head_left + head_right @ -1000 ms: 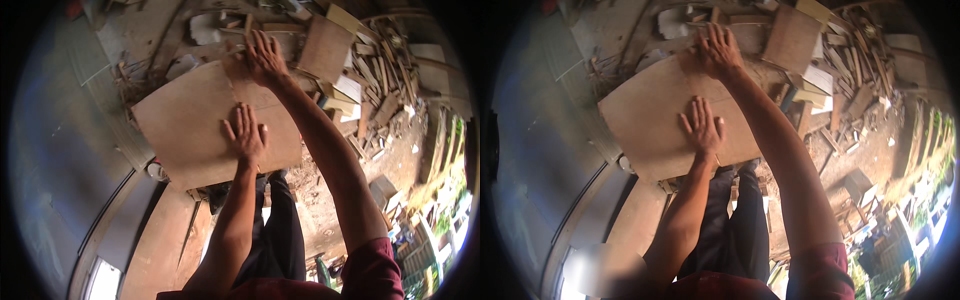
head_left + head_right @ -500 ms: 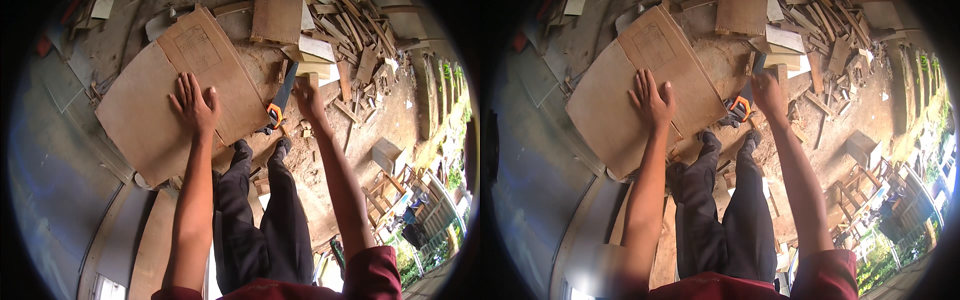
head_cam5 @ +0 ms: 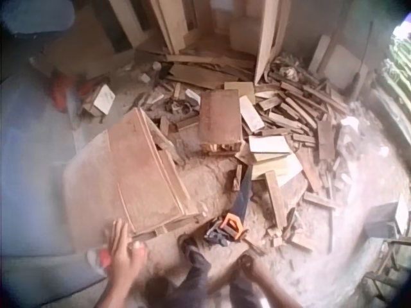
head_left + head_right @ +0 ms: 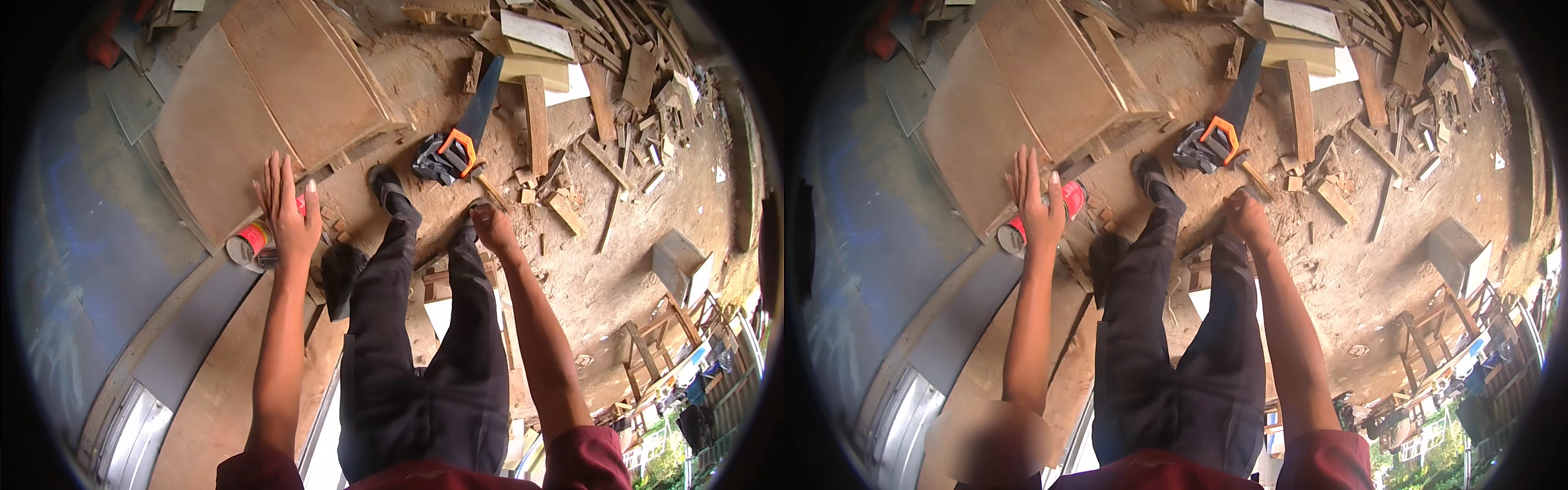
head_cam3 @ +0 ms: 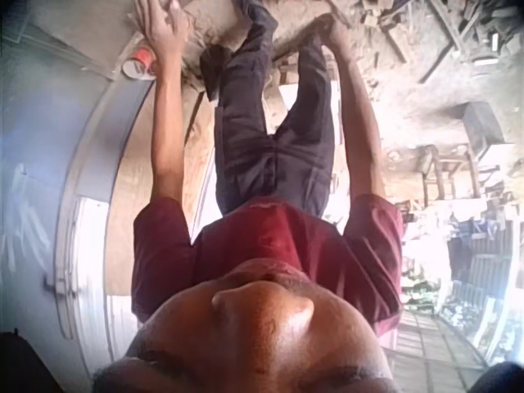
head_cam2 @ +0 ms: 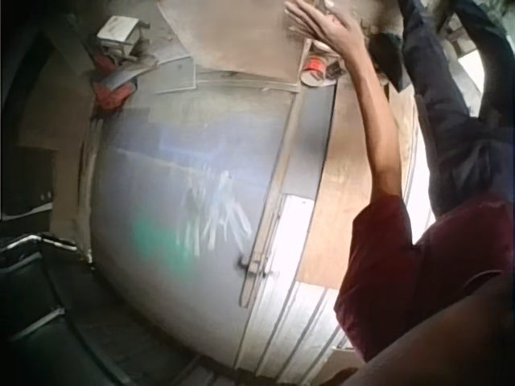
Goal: The person hammers nails into a large flat board using a hammer. They repeatedly pick up nails from the floor, position them on the board, and strike them with the hammer. The board remains on the ground throughout the task.
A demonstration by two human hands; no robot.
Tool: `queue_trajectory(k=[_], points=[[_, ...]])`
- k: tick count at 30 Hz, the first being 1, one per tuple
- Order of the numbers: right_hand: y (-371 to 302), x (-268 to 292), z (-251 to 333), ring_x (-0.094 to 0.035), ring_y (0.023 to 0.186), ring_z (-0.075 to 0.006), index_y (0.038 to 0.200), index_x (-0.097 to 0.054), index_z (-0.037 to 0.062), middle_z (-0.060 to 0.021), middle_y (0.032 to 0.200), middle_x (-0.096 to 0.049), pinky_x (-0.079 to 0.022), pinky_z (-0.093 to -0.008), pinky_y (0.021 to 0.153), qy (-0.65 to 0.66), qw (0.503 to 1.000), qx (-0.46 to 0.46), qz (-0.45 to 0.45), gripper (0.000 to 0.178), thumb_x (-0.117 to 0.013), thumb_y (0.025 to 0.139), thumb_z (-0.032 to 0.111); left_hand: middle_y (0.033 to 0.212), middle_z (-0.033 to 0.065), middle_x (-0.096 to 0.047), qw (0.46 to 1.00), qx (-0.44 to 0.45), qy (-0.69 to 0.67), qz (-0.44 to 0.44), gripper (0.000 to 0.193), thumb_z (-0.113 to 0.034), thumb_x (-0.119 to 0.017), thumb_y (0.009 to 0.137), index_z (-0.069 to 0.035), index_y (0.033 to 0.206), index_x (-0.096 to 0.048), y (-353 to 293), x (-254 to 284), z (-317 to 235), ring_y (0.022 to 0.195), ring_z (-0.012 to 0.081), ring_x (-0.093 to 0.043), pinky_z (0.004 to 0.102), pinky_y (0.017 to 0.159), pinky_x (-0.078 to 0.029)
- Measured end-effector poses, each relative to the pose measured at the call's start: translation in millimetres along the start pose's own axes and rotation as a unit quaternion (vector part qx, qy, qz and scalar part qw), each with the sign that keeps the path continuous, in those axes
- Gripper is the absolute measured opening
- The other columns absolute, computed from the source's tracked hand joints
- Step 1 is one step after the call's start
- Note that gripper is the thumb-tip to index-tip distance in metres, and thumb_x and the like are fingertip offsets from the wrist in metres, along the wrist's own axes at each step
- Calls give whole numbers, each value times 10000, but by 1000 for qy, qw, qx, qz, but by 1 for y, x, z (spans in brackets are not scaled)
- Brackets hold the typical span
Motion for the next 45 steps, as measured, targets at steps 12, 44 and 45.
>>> queue_trajectory(k=[12,44,45], points=[[87,-52,-50,-671,885,-425,961,-679,-12,-260,912,-678,-523,-480,787,13,994,101,-37,218,-669,883,191,1024,176,-705,933,101,-303,167,176,-81,-604,936,0,1073,-680,-94,-225,-54,992,338,-673,383,879,-514],[248,-222,-85,-710,640,-292,980,-666,109,-120,690,-680,-557,-407,517,-319,913,250,-38,181,-502,980,185,971,165,-730,938,186,-283,77,169,-58,-606,901,-3,1038,-687,-121,-430,-10,900,296,-709,366,801,-547],[247,-225,-84,-707,634,-290,985,-667,112,-116,677,-675,-553,-405,511,-328,908,257,-36,179,-505,980,189,973,148,-735,932,200,-291,79,186,-45,-600,902,-7,1064,-683,-121,-432,-9,886,266,-705,358,798,-544]])
Point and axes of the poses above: each hand's wrist, its own y-axis towards the middle knuckle, its own x-axis out of the back of the hand, z = x × y, the point moved 8 cm from there along y, towards the middle knuckle
